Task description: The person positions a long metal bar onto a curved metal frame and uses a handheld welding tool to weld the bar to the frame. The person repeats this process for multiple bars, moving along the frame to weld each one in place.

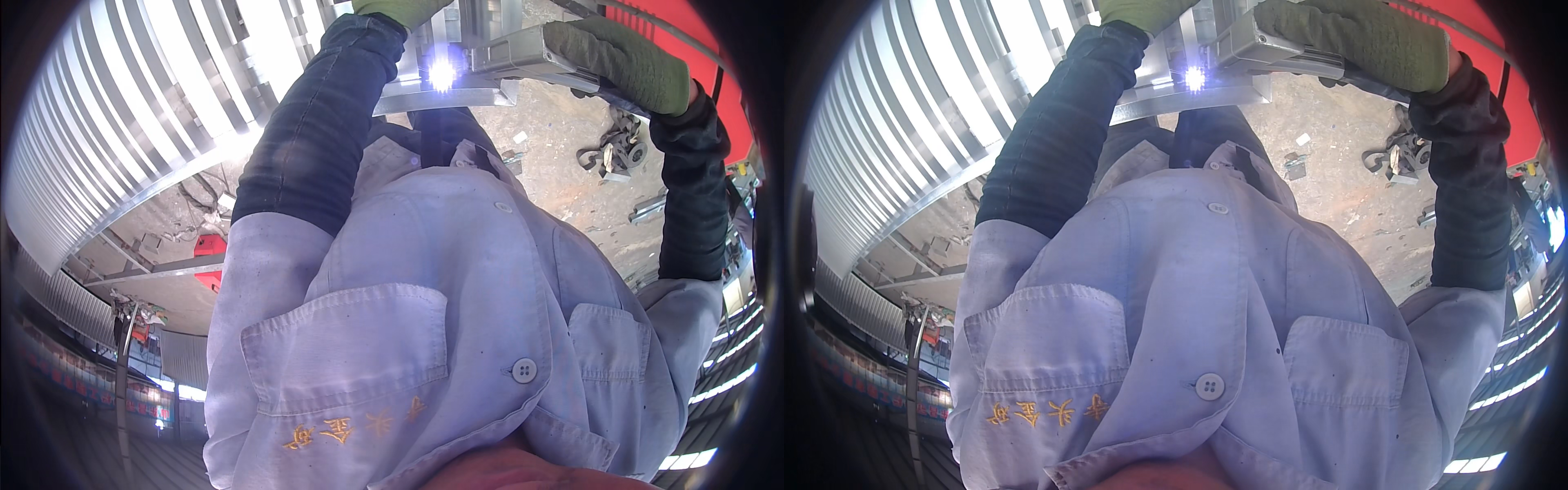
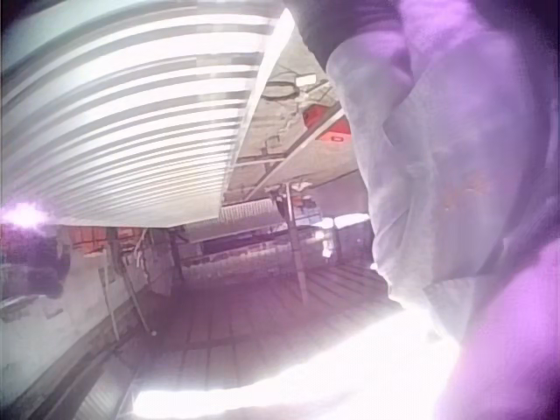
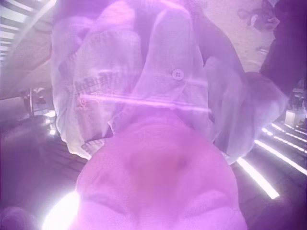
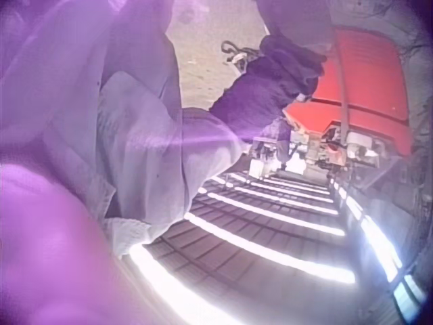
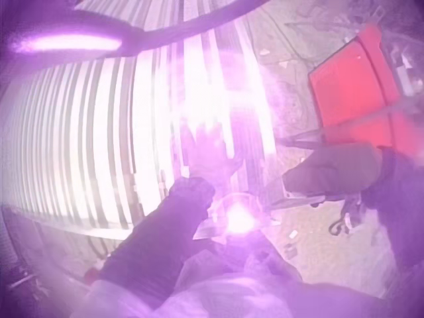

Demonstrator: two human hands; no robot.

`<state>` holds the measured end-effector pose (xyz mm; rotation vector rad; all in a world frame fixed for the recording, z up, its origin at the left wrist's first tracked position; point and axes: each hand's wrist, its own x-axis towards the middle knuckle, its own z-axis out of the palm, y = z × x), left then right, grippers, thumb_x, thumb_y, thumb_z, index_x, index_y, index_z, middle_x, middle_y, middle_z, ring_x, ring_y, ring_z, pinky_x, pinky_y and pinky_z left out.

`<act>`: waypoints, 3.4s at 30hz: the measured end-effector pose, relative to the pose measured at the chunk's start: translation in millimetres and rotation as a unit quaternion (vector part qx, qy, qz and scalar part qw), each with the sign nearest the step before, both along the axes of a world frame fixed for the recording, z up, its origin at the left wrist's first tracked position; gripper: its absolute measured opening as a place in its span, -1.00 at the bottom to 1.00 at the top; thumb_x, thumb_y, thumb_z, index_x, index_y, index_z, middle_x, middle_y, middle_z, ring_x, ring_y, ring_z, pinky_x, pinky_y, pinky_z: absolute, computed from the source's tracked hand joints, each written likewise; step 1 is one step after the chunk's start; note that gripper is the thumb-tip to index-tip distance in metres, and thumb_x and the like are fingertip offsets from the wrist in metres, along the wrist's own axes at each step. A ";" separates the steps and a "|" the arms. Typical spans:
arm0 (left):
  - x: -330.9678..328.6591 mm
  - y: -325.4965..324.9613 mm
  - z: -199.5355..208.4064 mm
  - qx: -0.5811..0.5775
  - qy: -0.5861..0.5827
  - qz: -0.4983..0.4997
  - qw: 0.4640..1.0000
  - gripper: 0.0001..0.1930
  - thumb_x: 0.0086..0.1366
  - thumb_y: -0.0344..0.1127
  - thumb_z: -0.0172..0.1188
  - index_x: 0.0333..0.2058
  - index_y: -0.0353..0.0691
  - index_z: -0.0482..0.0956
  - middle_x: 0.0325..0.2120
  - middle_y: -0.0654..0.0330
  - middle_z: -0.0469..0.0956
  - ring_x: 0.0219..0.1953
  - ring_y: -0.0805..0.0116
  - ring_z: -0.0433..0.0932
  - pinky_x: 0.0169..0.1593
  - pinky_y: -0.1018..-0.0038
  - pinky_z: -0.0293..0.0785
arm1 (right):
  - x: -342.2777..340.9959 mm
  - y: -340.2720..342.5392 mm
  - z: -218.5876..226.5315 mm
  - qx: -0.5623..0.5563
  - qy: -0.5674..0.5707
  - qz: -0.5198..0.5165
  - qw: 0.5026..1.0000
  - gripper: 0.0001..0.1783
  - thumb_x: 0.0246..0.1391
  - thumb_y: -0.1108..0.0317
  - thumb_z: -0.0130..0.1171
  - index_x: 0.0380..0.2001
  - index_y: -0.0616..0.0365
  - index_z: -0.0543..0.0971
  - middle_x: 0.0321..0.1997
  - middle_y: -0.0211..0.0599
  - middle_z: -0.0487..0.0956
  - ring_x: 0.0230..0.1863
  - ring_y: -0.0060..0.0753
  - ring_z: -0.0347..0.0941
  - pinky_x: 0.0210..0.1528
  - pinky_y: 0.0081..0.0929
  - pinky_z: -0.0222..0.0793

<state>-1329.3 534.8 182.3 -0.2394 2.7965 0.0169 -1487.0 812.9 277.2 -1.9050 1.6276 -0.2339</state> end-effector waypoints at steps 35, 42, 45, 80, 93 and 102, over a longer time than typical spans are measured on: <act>5.7 -47.0 -38.8 0.393 0.259 0.034 0.882 -0.58 0.43 -0.11 0.17 -0.38 -0.39 0.77 0.10 -0.17 0.63 0.32 -0.27 0.43 0.42 -0.05 0.30 | 81.0 47.1 87.6 0.172 -0.395 -0.548 0.717 -0.43 0.59 -0.06 -0.11 0.24 0.26 0.47 -0.10 -0.13 0.70 -0.05 -0.31 0.64 0.11 -0.33 0.52; 186.9 -166.0 6.3 0.299 0.415 0.289 0.810 -0.64 0.47 -0.19 0.27 0.13 -0.24 0.65 0.01 0.06 0.71 0.02 0.15 0.66 0.13 0.27 0.53 | 162.4 -4.0 58.8 0.080 -0.528 -0.618 0.577 -0.33 0.48 -0.09 0.05 0.29 0.32 0.50 0.04 -0.12 0.68 -0.03 -0.34 0.68 0.03 -0.42 0.60; 259.4 -178.8 41.0 0.299 0.444 0.449 0.715 -0.67 0.52 -0.21 0.21 -0.01 -0.40 0.69 -0.10 0.12 0.73 -0.09 0.32 0.67 0.05 0.39 0.56 | 181.5 -32.8 47.3 0.044 -0.569 -0.547 0.612 -0.16 0.49 -0.29 -0.07 0.34 0.35 0.46 0.09 -0.09 0.65 0.05 -0.38 0.63 0.11 -0.45 0.56; 415.1 -7.3 -131.3 0.388 -0.041 0.488 0.781 -0.47 0.35 0.09 0.26 -0.08 -0.35 0.75 -0.17 -0.20 0.74 -0.07 -0.14 0.74 0.06 0.16 0.58 | 167.9 148.2 -110.5 -0.366 -0.156 -0.806 0.439 0.07 0.28 -0.61 -0.18 0.36 0.18 0.46 0.20 -0.17 0.59 0.08 -0.19 0.58 0.07 -0.16 0.62; 441.3 21.5 -266.6 0.339 -0.134 0.399 0.842 -0.39 0.44 0.22 0.00 -0.17 -0.24 0.78 -0.24 -0.17 0.75 -0.08 -0.18 0.72 0.13 0.03 0.55 | 275.3 97.7 -393.8 -0.231 -0.218 -0.857 0.405 -0.46 0.50 0.05 -0.02 0.26 0.28 0.53 0.19 -0.13 0.64 0.14 -0.20 0.61 0.15 -0.20 0.62; 443.1 23.4 -320.2 0.398 -0.123 0.490 0.765 -0.44 0.40 0.18 0.05 -0.16 -0.22 0.79 -0.22 -0.12 0.75 -0.10 -0.15 0.71 0.12 0.11 0.55 | 352.9 -30.5 -446.3 -0.179 -0.474 -0.782 0.362 -0.16 0.35 -0.30 0.06 0.52 -0.09 0.26 0.56 -0.29 0.29 0.47 -0.13 0.28 0.56 0.02 0.17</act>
